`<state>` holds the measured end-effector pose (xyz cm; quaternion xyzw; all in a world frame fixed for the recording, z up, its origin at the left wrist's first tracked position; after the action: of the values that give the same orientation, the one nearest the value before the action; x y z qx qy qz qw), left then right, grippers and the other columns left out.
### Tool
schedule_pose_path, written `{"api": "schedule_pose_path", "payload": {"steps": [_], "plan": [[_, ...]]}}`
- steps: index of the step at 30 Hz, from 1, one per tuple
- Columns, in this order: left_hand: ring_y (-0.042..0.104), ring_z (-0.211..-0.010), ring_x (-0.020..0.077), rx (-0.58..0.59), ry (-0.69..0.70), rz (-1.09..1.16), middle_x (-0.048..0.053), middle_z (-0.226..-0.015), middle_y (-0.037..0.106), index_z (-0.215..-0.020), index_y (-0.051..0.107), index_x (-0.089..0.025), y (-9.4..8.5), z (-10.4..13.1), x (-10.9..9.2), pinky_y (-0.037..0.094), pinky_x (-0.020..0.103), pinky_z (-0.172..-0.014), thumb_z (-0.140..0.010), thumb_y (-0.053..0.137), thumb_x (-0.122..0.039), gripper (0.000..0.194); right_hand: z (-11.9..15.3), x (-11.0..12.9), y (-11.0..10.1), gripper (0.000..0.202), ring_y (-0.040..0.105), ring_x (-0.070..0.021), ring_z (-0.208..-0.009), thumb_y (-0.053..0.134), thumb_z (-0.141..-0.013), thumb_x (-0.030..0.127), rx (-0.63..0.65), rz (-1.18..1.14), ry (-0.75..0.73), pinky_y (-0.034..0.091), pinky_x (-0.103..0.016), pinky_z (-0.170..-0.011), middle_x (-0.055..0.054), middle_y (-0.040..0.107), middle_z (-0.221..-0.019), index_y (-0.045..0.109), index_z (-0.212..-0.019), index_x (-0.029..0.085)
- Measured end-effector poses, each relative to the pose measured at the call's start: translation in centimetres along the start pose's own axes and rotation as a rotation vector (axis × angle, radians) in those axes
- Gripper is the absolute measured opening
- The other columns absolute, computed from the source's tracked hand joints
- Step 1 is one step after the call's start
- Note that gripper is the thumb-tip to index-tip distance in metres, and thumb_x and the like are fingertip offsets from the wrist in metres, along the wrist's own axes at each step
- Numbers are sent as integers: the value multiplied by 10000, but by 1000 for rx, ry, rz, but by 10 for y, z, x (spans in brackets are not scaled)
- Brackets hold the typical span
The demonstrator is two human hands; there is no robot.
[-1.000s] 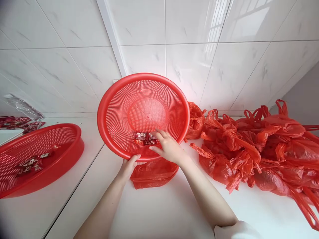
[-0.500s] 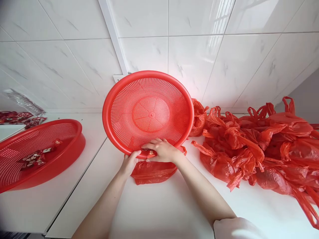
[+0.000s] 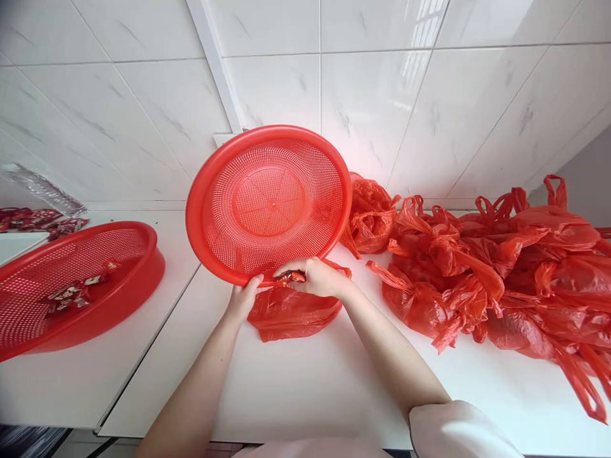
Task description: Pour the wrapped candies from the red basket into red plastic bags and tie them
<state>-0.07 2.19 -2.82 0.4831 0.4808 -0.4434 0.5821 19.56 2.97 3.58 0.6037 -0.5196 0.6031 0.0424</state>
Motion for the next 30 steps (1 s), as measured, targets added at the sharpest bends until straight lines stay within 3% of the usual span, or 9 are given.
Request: {"api": "schedule_pose_path", "payload": {"steps": [7,12,15,17,19,24,30], "plan": [[672,-887,249,1,4,62,57,-875,688,-884,654,-164,-4,-6,6,584,421,-806,-731,663,-307,209,-1,4,5,379,618,-159,-1128,562,-895,200,94,-1,36,445,-308,-1002,-7,658,-1244,607,-1263,277],[666,-914,252,-15,26,56,60,-923,683,-881,647,-167,-5,-6,5,592,432,-801,-735,662,-303,201,1,8,2,360,621,-174,-1119,519,-937,370,156,-11,104,450,-327,-998,-2,685,-1181,590,-1281,289],[654,-956,261,-32,39,63,55,-942,666,-881,640,-170,-4,-4,1,599,435,-790,-737,659,-288,186,5,5,-7,367,672,-166,-967,412,-971,277,94,60,182,495,-322,-904,-17,715,-1054,571,-1303,273],[630,-1028,262,-34,46,107,50,-1026,654,-936,633,-184,-3,-3,-3,599,424,-802,-737,661,-275,221,10,0,-15,442,683,-158,-766,408,-930,164,63,169,279,518,-303,-779,-15,720,-863,529,-1347,248],[614,-1074,251,-27,33,189,36,-1111,641,-1025,615,-212,-1,-2,-9,595,416,-819,-730,657,-251,301,15,-4,-23,503,663,-156,-683,438,-880,110,18,292,354,507,-292,-724,-14,707,-798,511,-1359,244],[642,-1037,239,85,-55,331,34,-1103,666,-1045,601,-210,2,1,-20,595,378,-788,-729,656,-260,325,17,0,-36,415,667,-185,-896,594,-848,222,-244,354,258,500,-304,-815,-39,669,-1106,531,-1256,272],[707,-898,242,256,-26,301,41,-929,697,-947,619,-187,1,6,-28,578,283,-673,-751,731,-370,291,14,7,-37,325,648,-229,-943,634,-821,339,-520,410,203,503,-330,-832,-71,638,-1127,526,-1107,229]]}}
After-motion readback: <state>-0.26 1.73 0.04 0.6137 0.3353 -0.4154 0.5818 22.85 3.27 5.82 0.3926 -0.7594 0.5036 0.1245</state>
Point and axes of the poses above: each hand's wrist, its own z-axis away from the middle knuckle, its own y-axis out of the palm, x = y × z, the point moved 3 cm from there along -z, towards the middle knuckle
